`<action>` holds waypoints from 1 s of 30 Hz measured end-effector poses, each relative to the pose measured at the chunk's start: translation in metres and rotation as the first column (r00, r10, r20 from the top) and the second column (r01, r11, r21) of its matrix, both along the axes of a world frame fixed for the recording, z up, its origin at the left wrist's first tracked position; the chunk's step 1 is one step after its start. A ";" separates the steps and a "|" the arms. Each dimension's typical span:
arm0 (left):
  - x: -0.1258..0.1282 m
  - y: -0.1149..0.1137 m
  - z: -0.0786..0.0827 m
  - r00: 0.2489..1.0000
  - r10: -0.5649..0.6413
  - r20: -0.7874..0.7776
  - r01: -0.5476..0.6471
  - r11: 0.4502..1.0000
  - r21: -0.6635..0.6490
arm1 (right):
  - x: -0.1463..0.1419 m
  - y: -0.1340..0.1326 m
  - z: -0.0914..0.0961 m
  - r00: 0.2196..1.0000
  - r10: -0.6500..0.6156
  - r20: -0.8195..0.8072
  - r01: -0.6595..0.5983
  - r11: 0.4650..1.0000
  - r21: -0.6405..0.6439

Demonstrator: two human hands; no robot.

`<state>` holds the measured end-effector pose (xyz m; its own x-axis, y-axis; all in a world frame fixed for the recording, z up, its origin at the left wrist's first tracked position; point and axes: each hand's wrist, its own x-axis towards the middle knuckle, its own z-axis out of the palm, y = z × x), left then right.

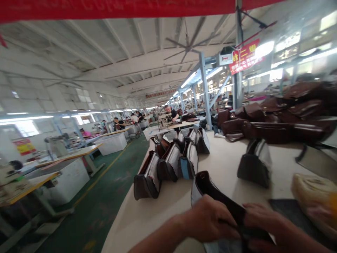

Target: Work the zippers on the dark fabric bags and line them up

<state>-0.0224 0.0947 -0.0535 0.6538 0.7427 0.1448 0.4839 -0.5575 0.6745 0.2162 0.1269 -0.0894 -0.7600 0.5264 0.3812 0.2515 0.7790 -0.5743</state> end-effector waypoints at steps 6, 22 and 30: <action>0.002 0.002 0.056 0.988 0.008 0.151 0.060 0.897 -0.438 | 0.000 -0.015 0.056 0.980 0.055 -0.191 -0.149 0.837 -0.527; 0.033 0.003 0.049 0.999 -0.038 0.017 0.042 0.896 -0.442 | 0.016 -0.012 0.055 0.987 0.137 -0.081 -0.159 0.840 -0.520; 0.032 0.010 0.049 0.998 -0.063 0.016 0.064 0.908 -0.414 | 0.015 -0.005 0.042 0.971 0.119 -0.209 -0.233 0.674 -0.700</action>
